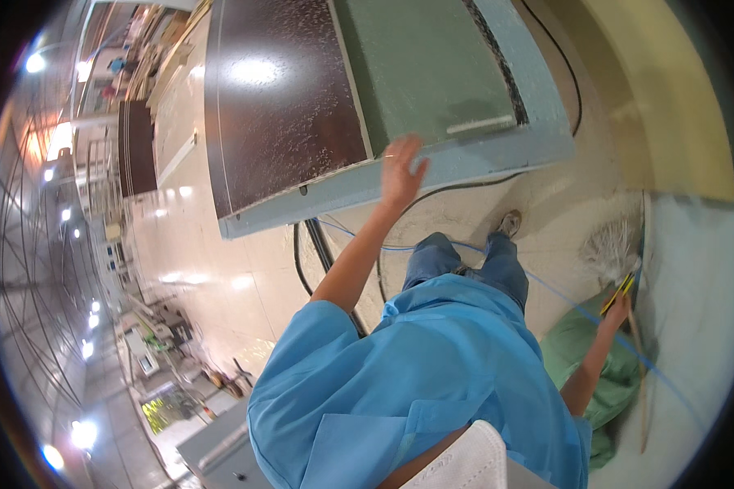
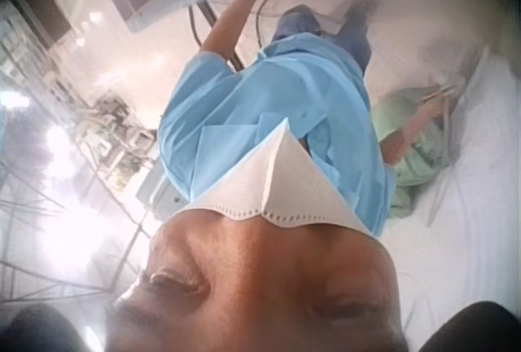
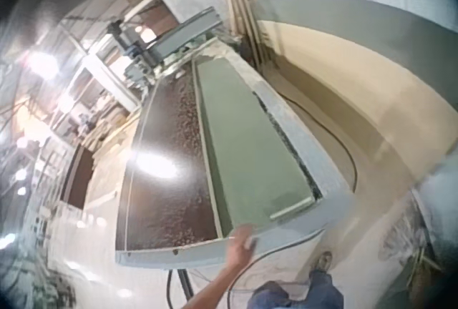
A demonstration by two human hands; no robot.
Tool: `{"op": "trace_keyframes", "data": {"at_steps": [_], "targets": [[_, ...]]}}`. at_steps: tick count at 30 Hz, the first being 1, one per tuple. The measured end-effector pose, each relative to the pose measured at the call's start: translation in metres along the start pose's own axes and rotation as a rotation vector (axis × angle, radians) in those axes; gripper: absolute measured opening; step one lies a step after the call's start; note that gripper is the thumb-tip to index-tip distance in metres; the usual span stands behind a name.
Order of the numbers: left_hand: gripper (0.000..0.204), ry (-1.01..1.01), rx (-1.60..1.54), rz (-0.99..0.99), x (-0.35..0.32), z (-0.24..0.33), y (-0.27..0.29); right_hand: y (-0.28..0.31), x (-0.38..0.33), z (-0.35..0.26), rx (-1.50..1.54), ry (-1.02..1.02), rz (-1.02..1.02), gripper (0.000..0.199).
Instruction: The person carries a large dark wood panel with white stripes and places it onto a machine bed. They then use a yellow utility knife to trim or adjust the panel edges and remove debris from the machine surface.
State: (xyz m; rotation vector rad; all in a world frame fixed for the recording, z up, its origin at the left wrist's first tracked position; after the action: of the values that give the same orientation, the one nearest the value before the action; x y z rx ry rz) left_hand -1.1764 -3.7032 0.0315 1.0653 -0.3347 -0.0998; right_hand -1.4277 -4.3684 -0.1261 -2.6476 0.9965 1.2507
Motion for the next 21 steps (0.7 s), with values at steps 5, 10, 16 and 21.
{"op": "trace_keyframes", "data": {"at_steps": [5, 10, 16, 21], "targets": [[0.049, 0.388, 0.254, 0.231, -0.047, -0.082, 0.058, -0.158, 0.056, -0.189, -0.326, 0.262, -0.054, 0.031], [0.048, 0.440, 0.107, 0.218, -0.092, -0.069, 0.028, -0.382, -0.020, -0.248, -0.805, 0.705, -0.369, 0.043], [0.037, 0.582, -0.180, 0.319, -0.116, -0.023, -0.036, -0.525, -0.190, -0.256, -0.963, 1.182, -0.653, 0.037], [0.030, 0.630, -0.346, 0.411, -0.106, 0.035, -0.063, -0.567, -0.230, -0.238, -1.141, 1.217, -0.866, 0.036]]}}
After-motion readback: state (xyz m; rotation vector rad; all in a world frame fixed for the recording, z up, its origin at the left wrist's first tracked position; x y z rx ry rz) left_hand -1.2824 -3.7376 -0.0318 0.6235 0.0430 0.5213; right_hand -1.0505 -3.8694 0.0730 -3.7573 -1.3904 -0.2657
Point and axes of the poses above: each hand's wrist, its own x-axis towards the middle knuckle, its own y-axis out of the back of the hand, z = x × y, the point moved 10 cm from there along x, towards the middle knuckle, and after that the axes turned 14 degrees about -y, right-handed, at the moved point
